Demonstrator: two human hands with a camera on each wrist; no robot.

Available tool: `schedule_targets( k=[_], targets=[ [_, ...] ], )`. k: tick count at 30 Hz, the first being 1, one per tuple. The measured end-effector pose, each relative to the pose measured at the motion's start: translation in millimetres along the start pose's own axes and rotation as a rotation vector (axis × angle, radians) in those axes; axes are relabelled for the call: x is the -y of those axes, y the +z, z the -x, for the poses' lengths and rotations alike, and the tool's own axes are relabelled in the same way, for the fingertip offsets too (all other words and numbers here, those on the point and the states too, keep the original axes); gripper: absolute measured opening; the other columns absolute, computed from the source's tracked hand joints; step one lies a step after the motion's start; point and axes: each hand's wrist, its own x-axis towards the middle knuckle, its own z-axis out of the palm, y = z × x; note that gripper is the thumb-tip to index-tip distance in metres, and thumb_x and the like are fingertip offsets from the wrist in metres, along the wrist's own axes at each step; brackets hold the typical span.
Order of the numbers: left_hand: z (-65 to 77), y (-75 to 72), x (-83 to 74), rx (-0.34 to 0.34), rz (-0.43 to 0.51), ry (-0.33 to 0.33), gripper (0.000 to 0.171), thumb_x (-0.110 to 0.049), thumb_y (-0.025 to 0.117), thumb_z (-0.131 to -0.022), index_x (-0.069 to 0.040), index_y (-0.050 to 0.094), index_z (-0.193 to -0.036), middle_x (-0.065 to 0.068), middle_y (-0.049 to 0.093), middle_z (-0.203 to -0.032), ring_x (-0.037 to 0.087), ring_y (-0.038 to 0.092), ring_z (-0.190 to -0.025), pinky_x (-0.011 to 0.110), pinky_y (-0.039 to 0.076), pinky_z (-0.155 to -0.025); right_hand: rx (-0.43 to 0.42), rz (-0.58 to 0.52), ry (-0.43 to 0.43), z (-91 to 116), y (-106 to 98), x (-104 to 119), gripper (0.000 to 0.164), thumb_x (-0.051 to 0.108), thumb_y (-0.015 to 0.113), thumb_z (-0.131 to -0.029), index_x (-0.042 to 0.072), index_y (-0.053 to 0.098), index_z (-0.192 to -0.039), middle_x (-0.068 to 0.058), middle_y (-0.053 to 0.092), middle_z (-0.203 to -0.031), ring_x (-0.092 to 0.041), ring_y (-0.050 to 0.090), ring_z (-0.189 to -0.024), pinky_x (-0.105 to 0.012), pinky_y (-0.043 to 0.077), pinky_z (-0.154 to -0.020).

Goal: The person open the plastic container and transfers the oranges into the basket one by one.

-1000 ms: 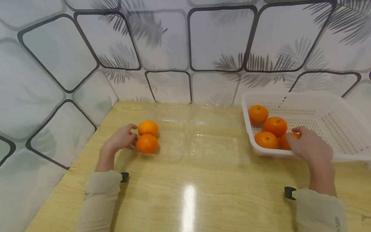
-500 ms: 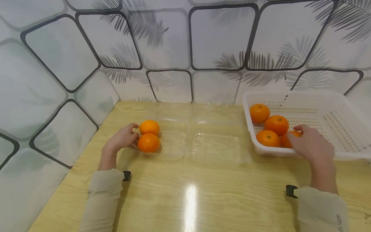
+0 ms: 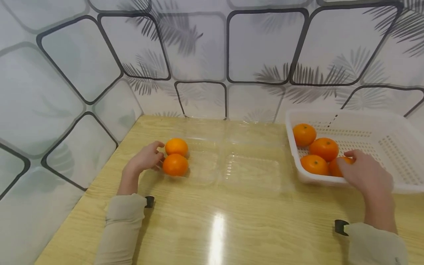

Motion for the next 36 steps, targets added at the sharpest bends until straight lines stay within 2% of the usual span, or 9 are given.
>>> schedule_targets(
  k=[3,7,12,18,23,30,36],
  targets=[
    [-1.1,-1.3,-1.7,-0.003,-0.001,0.003,0.046,-0.007,0.039,-0.101,0.005,0.034,-0.145,0.022,0.064,-0.104,0.026,0.066,-0.080,0.034,0.057,-0.067,-0.008,-0.004,-0.007,-0.1,-1.7,0.7,0.066,0.047,0.037,-0.099,-0.009,0.041,-0.134,-0.042,0.044,-0.125,-0.056,0.050,-0.100,-0.062,0.041,-0.074],
    [-1.6,-2.7,-4.0,0.008,-0.002,-0.004,0.046,-0.007,0.039,-0.102,0.005,0.033,-0.146,0.022,0.064,-0.106,0.025,0.066,-0.080,0.034,0.057,-0.067,0.024,-0.023,-0.004,1.5,-3.3,1.0,0.065,0.043,0.037,-0.100,-0.013,0.038,-0.134,-0.046,0.039,-0.126,-0.060,0.045,-0.103,-0.067,0.039,-0.081],
    [-2.5,-2.9,-8.7,-0.010,-0.012,0.027,0.046,-0.007,0.038,-0.101,0.005,0.034,-0.145,0.023,0.064,-0.105,0.025,0.064,-0.074,0.034,0.056,-0.064,0.015,-0.056,0.004,4.1,-3.1,-0.7,0.064,0.041,0.035,-0.101,-0.015,0.035,-0.134,-0.047,0.035,-0.126,-0.063,0.040,-0.106,-0.069,0.035,-0.088],
    [-0.2,-1.7,-6.3,0.003,-0.008,0.001,0.046,-0.007,0.038,-0.101,0.005,0.034,-0.146,0.023,0.063,-0.104,0.023,0.062,-0.070,0.033,0.056,-0.064,0.035,-0.056,0.006,3.4,-0.3,0.4,0.065,0.040,0.035,-0.101,-0.015,0.034,-0.135,-0.047,0.036,-0.126,-0.061,0.041,-0.105,-0.069,0.036,-0.087],
    [0.1,-0.3,-2.2,-0.014,0.003,0.004,0.045,-0.007,0.038,-0.102,0.005,0.034,-0.145,0.022,0.063,-0.102,0.023,0.062,-0.072,0.035,0.057,-0.065,0.003,-0.024,-0.004,2.6,-0.3,2.6,0.062,0.040,0.036,-0.100,-0.013,0.038,-0.133,-0.045,0.040,-0.126,-0.059,0.046,-0.103,-0.067,0.039,-0.082],
    [-0.6,0.3,-1.9,0.002,0.003,-0.001,0.046,-0.007,0.036,-0.102,0.005,0.033,-0.146,0.022,0.063,-0.108,0.024,0.065,-0.078,0.035,0.057,-0.066,0.008,0.000,0.019,4.6,-1.5,2.0,0.063,0.042,0.037,-0.099,-0.011,0.039,-0.134,-0.044,0.040,-0.128,-0.061,0.047,-0.104,-0.066,0.040,-0.078],
    [-0.6,-0.3,-2.7,0.001,-0.007,-0.003,0.046,-0.006,0.037,-0.102,0.005,0.033,-0.146,0.021,0.063,-0.106,0.023,0.064,-0.075,0.034,0.057,-0.066,0.010,0.010,0.032,2.7,0.3,0.0,0.064,0.044,0.036,-0.099,-0.007,0.040,-0.136,-0.043,0.040,-0.131,-0.059,0.048,-0.104,-0.065,0.041,-0.074]
  ],
)
